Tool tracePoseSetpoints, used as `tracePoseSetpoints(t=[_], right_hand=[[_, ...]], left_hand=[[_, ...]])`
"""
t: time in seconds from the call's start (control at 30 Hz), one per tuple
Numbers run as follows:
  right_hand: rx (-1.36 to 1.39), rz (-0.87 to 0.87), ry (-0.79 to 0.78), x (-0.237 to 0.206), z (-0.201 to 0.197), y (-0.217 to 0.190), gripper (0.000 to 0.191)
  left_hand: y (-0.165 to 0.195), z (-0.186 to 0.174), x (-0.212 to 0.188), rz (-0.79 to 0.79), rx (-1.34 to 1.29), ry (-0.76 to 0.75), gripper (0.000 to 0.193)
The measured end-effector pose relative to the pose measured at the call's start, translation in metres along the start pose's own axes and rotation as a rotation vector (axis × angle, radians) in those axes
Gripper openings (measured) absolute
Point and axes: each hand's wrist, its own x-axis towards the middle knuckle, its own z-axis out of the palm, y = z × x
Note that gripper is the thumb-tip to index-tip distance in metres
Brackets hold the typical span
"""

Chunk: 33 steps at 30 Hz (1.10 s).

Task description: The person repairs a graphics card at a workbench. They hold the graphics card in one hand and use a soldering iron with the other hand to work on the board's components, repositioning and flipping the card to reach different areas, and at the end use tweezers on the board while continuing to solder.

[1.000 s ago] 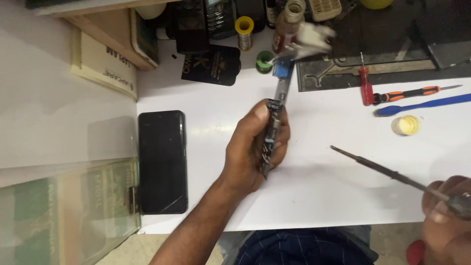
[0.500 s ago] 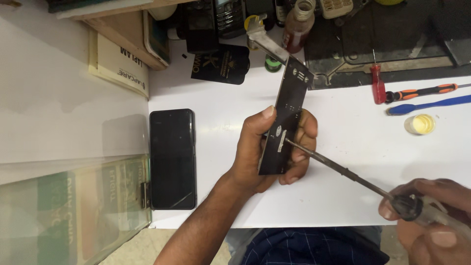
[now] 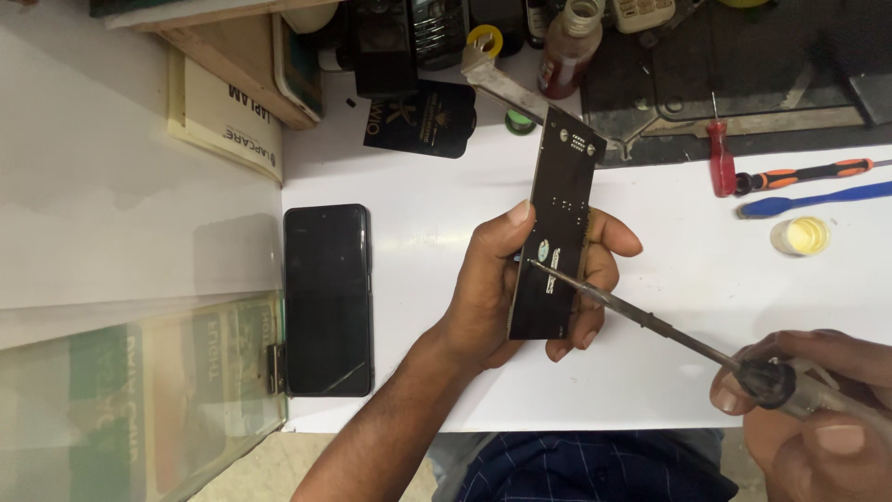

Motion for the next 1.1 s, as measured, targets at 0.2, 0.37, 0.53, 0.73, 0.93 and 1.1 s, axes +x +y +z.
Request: tracePoseSetpoints(t=[0.2,0.37,0.53,0.73,0.93,1.1], right_hand=[[0.036,-0.063,0.096,-0.012,0.009,-0.019,0.042],[0.165,-0.427,0.517,-0.012,0.072,-0.037,0.056],[0.454,-0.612,0.614,-0.001,0.087,-0.029,0.062],[0.518,-0.669,0.515,-0.002,0.068,-0.004,0.052],[0.675,-0.692,0.457,0.003,0.056,0.011,0.052],[0.659,-0.664,0.473,0.003,0.048,0.019,0.05]], left_hand=[[-0.005,-0.005,0.002,0.04,0.081,-0.006,0.082],[-0.006,-0.002,0.003,0.042,0.105,0.044,0.086],[-0.002,0.001,0.002,0.016,0.054,0.044,0.086],[-0.003,0.002,0.006,0.016,0.214,0.081,0.086],[-0.003,0.002,0.009,0.014,0.27,0.041,0.087],[-0.004,0.003,0.009,0.037,0.261,0.04,0.085]])
